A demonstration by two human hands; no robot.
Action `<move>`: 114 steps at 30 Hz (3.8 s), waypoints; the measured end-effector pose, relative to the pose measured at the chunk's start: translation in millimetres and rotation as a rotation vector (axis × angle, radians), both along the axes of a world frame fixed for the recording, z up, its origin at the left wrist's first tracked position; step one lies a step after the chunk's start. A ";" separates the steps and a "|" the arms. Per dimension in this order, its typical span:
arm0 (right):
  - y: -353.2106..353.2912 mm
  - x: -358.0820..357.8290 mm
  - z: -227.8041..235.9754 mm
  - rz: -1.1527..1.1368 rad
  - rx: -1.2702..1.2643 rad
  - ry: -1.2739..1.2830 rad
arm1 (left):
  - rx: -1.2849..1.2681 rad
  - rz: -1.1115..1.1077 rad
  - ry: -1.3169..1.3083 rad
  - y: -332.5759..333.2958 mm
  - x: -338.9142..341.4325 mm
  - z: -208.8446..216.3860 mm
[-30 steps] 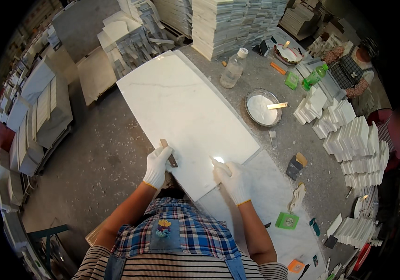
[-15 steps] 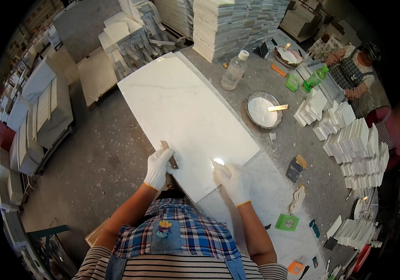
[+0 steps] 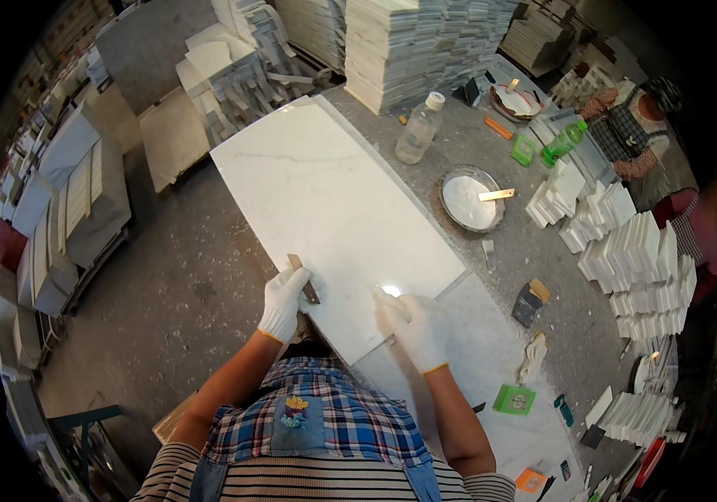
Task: The person applies a white paste into a crack on a large white rectangular slab using a small metal spatula. They repeatedly scoop the paste from a metal bowl and spread it along the seam, smoothing the surface with the tool.
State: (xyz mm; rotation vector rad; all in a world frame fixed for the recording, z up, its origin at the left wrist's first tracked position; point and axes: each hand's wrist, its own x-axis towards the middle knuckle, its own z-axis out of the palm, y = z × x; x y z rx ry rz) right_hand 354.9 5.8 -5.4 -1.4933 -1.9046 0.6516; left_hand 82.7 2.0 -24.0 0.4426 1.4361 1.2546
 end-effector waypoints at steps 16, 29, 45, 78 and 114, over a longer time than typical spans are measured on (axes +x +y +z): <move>8.3 -44.7 -4.7 0.099 -0.005 -0.219 | 0.025 0.005 0.001 -1.5 -0.7 -1.0; 15.5 -51.4 -6.1 0.112 0.014 -0.249 | 0.024 -0.004 -0.020 -1.7 -0.2 4.2; 27.9 -22.9 -39.5 -0.083 0.045 0.095 | -0.011 0.014 -0.019 -0.2 5.2 22.9; 128.8 36.7 -35.6 -0.363 -0.126 -0.131 | -0.010 0.015 -0.045 1.2 3.4 10.0; 141.5 -17.0 -22.4 -0.222 -0.158 -0.062 | 0.023 -0.001 -0.052 -0.3 1.5 5.5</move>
